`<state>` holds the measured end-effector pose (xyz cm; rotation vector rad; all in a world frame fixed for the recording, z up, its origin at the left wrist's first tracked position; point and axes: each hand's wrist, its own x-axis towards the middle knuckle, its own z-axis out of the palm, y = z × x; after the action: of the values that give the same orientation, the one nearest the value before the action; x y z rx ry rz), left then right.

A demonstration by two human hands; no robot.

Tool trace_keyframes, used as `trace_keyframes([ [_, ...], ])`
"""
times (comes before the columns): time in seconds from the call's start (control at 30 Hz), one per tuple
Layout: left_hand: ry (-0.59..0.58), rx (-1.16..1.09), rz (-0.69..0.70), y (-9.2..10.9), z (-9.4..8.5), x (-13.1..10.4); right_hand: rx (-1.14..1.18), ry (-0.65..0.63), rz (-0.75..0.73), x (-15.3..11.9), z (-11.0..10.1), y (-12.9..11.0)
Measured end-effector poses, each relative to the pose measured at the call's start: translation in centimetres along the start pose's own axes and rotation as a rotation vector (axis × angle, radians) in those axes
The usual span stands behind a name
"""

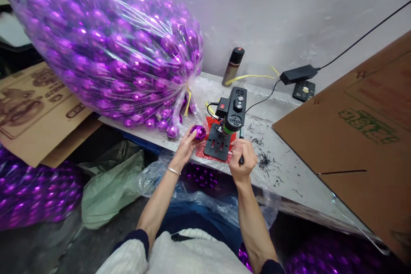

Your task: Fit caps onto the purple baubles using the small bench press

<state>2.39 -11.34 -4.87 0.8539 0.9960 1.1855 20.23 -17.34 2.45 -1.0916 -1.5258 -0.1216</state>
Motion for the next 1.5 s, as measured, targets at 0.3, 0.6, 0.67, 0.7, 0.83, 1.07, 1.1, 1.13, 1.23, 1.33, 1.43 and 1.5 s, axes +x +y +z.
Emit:
trace_keyframes([
  [0.3,-0.006,0.51,0.374,-4.0,3.0,0.2,-0.038,-0.026,-0.04,0.2,-0.3,-0.1],
  [0.6,-0.125,0.795,0.501,-4.5,2.7,0.5,-0.07,-0.027,-0.089,0.2,-0.3,-0.1],
  [0.67,-0.13,0.844,0.524,-4.2,3.0,0.7,-0.072,-0.025,-0.089,0.2,-0.3,-0.1],
  [0.7,-0.137,0.868,0.534,-4.1,3.2,0.8,-0.075,-0.023,-0.088,0.3,-0.3,-0.1],
  [0.83,-0.177,0.948,0.562,-3.6,4.0,1.3,-0.088,-0.018,-0.077,0.4,-0.4,-0.2],
  [1.07,-0.135,0.852,0.562,-5.0,4.4,1.7,-0.066,-0.039,-0.052,0.4,-0.6,-0.4],
  [1.1,-0.13,0.831,0.562,-5.2,4.3,1.7,-0.067,-0.037,-0.053,0.3,-0.6,-0.4],
  [1.13,-0.128,0.816,0.563,-5.5,4.2,1.7,-0.071,-0.035,-0.055,0.1,-0.5,-0.3],
  [1.23,-0.137,0.8,0.572,-5.8,4.0,1.6,-0.079,-0.025,-0.09,-0.6,-0.2,0.2],
  [1.33,-0.146,0.796,0.571,-5.8,4.0,1.6,-0.065,-0.01,-0.128,-1.5,0.3,1.0],
  [1.43,-0.144,0.791,0.561,-5.7,4.1,1.5,-0.047,0.008,-0.142,-2.2,0.7,1.6],
  [1.5,-0.146,0.785,0.558,-5.8,4.1,1.5,-0.043,0.022,-0.137,-2.4,0.9,1.9],
])
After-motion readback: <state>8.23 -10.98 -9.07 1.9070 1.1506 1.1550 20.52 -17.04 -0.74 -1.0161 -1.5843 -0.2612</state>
